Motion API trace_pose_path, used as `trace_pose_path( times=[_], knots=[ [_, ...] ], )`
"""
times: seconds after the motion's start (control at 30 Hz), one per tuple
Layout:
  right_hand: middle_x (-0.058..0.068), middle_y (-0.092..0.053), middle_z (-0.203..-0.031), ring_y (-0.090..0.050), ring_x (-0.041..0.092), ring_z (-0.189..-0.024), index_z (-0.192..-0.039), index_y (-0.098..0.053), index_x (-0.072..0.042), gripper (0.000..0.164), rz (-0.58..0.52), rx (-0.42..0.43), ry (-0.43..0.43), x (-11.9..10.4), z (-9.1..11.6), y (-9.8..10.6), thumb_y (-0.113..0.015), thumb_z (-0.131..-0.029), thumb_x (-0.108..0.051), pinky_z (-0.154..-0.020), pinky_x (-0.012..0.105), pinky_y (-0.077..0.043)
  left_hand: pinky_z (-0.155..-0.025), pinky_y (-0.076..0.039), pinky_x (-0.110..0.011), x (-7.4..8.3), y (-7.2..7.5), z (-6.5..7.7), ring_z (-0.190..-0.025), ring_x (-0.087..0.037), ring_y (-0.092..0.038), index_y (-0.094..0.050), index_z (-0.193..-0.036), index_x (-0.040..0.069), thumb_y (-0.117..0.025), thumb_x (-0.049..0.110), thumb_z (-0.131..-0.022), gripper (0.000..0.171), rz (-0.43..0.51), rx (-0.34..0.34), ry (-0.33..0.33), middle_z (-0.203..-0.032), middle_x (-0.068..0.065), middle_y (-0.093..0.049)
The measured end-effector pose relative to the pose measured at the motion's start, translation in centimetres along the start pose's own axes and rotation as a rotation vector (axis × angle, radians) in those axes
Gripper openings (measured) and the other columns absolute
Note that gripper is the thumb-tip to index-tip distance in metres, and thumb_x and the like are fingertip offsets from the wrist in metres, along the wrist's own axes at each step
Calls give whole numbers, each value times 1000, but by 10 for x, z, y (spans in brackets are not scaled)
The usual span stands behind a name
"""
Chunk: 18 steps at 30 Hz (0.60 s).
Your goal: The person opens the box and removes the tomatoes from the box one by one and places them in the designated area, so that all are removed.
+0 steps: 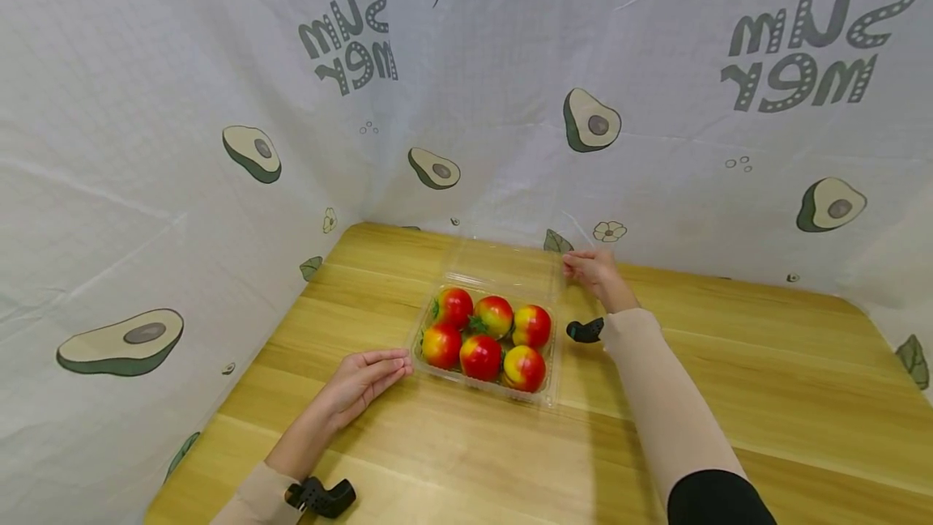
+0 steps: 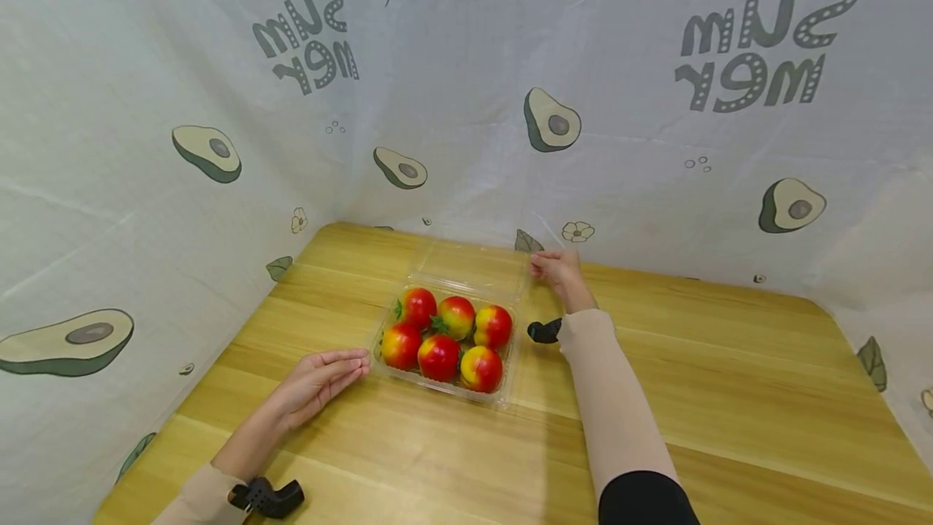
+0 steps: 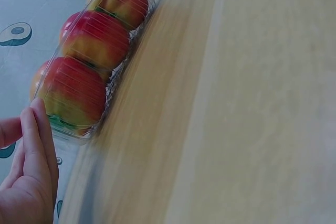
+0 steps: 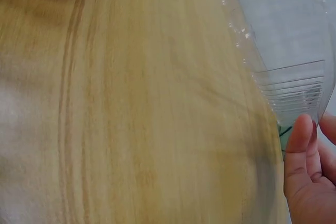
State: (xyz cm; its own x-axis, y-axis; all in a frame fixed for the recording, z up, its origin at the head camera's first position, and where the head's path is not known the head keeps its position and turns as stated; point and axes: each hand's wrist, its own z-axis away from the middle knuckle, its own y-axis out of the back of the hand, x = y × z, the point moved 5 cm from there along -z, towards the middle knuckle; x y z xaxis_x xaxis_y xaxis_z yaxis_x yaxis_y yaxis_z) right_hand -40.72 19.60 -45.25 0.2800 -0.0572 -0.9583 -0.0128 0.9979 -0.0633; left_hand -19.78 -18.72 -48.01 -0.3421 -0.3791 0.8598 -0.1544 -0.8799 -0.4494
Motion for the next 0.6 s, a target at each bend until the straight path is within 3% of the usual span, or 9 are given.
trace_pose_path(
  times=[0.3, 0.6],
  knots=[
    [8, -67, -86, -64, 15, -71, -134, -49, 18, 41, 70, 17, -33, 4, -1, 2, -59, -99, -2, -77, 26, -58, -96, -49, -30, 0, 0, -2, -102, -21, -69, -55, -127, -19, -51, -9, -100, 29, 0, 8, 6, -110, -15, -70],
    [10, -63, -89, -63, 15, -74, -136, -45, 20, 45, 54, -2, -28, 4, -3, 2, -57, -101, -5, -77, 28, -58, -95, -50, -30, 2, 0, -2, -101, -21, -70, -58, -125, -17, -51, -8, -100, 27, -16, -1, -5, -109, -14, -70]
  ],
)
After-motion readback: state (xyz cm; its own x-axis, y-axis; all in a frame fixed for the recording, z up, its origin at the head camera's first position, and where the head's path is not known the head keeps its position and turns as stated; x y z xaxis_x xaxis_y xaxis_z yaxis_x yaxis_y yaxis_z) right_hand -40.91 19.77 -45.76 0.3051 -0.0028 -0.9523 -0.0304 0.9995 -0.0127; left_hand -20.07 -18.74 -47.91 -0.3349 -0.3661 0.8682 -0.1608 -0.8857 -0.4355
